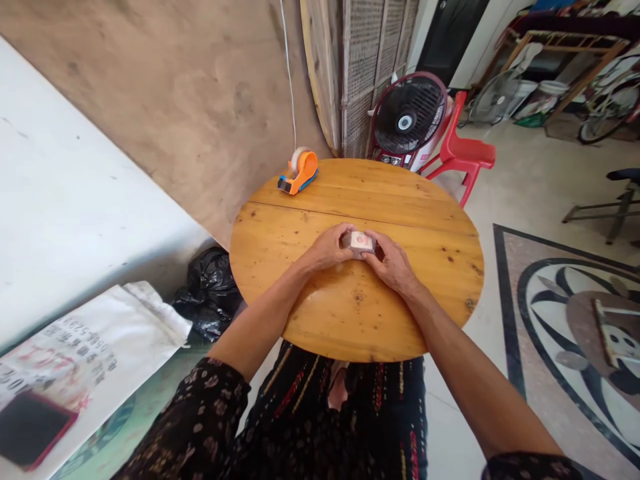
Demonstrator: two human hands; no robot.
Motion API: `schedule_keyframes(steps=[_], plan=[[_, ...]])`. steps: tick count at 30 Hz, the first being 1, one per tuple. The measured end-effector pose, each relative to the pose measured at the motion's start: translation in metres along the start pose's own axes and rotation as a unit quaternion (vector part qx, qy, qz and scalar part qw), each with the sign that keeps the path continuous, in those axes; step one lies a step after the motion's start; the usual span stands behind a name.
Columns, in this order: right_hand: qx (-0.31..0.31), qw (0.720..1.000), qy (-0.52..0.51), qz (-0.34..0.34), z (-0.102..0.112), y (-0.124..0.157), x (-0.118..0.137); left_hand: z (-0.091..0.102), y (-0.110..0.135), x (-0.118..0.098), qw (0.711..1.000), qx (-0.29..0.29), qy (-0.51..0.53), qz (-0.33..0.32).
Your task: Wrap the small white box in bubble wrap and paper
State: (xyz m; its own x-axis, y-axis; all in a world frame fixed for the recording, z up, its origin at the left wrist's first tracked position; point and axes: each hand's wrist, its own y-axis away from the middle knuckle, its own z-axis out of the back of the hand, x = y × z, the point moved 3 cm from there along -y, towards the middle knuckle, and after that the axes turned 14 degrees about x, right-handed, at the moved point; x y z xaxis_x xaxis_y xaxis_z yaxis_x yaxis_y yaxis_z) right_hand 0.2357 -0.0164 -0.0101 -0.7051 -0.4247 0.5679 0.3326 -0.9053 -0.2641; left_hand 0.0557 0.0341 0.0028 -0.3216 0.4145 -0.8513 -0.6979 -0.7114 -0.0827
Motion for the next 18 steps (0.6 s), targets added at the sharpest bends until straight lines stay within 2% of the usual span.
schedule_keyframes(steps=[4,10,18], plan=[[0.010,1.000,0.018,0.004,-0.002,0.001,0.007,0.007,0.009,-0.005,0.999,0.015,-0.013,0.030],[0.001,0.999,0.035,0.004,-0.003,0.002,0.009,0.005,0.009,-0.004,1.000,0.017,-0.021,0.015],[0.021,0.995,0.094,0.014,-0.004,0.002,0.015,0.005,0.009,-0.010,0.999,0.018,-0.037,-0.006]])
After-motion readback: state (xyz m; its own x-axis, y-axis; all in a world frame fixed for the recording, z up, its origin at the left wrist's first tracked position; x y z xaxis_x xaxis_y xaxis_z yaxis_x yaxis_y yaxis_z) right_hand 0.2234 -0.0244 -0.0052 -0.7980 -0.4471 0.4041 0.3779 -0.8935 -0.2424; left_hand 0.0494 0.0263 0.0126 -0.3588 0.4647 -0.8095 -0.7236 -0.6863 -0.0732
